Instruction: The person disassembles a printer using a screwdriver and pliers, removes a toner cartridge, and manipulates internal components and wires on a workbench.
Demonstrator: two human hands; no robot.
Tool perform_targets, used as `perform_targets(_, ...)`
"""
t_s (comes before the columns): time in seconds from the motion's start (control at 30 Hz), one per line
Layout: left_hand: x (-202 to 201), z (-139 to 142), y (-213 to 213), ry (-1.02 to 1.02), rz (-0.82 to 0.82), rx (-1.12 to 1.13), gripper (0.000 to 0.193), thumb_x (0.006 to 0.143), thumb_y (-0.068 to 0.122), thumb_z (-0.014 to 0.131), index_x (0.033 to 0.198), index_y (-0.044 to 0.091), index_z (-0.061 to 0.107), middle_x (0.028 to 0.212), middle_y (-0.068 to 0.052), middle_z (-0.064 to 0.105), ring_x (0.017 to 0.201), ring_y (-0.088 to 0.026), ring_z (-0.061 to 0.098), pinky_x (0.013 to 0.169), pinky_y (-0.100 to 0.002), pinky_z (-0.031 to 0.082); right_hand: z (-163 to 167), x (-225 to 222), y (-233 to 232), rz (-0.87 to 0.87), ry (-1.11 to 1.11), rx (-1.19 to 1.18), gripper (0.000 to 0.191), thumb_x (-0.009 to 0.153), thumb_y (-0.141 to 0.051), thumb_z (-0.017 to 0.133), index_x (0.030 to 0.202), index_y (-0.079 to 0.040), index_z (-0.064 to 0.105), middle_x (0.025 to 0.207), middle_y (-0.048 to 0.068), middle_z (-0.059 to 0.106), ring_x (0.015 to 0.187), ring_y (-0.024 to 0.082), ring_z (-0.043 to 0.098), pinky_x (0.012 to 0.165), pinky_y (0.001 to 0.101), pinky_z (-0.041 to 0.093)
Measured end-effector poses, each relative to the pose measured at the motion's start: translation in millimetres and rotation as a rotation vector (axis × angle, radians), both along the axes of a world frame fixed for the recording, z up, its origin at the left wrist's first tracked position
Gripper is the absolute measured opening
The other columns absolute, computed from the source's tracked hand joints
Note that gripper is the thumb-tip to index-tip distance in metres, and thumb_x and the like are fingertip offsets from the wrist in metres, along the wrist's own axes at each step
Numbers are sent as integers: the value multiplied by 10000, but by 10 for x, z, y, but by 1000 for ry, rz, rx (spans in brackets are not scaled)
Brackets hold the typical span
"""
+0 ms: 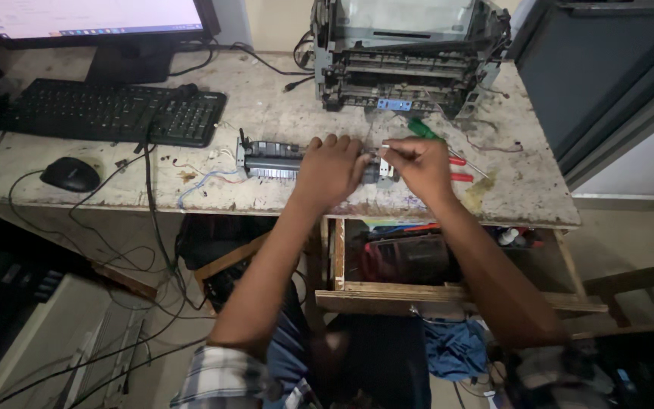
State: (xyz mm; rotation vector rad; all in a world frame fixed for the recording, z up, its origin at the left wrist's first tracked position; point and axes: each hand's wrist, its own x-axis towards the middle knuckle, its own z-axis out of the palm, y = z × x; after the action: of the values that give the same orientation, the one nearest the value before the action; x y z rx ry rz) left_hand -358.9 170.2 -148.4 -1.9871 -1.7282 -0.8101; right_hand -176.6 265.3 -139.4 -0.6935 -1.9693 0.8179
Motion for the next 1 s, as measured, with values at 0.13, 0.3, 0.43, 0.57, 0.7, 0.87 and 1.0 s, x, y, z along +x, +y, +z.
perform_targets(0.13,53,-94,56,-24,51,104,229,1005,281,539,997,91,667,938,-99,685,908,-312,642,813,-491,462,-7,-22,-46,-19,-22,55,203,895,-122,848,1054,1,817,804,101,747,665,128,611,611,275,456)
perform_targets(0.3,35,-72,159,-36,75,56,229,1017,265,532,956,97,675,880,-90,690,857,-307,653,779,-497,468,48,-14,-51,38,189,-126,188,924,-67,783,1104,-10,790,884,45,747,655,80,597,597,239,452)
perform_targets(0.43,42,-62,164,-49,98,17,233,1009,271,528,950,102,678,890,-87,694,861,-306,651,781,-499,466,129,51,41,66,429,-80,166,942,-48,749,1102,-4,758,943,31,774,773,69,694,710,213,545)
perform_targets(0.57,90,-62,43,-27,82,126,218,1017,260,532,1005,95,674,934,-91,679,901,-309,632,812,-491,459,164,74,115,73,454,-274,82,976,-46,751,1043,-1,763,883,24,740,743,60,635,695,208,495)
perform_targets(0.7,125,49,-68,-83,37,194,177,1015,247,581,1052,91,657,971,-102,662,932,-319,618,823,-465,454,161,30,80,170,409,-327,95,973,-32,741,1057,8,756,894,30,733,737,62,621,679,212,488)
perform_targets(0.87,211,161,-204,-258,-182,379,277,947,232,684,1175,81,635,1028,-123,676,966,-332,624,852,-450,447,128,-19,14,288,347,-258,145,946,-7,739,1085,33,733,926,76,761,741,99,686,659,251,549)
perform_targets(1.0,296,150,-196,-603,-367,274,345,931,227,747,1218,50,676,1029,-143,726,932,-330,708,829,-407,539,27,-24,35,240,272,-293,187,930,-18,731,1107,37,708,949,89,761,731,113,688,591,265,536)
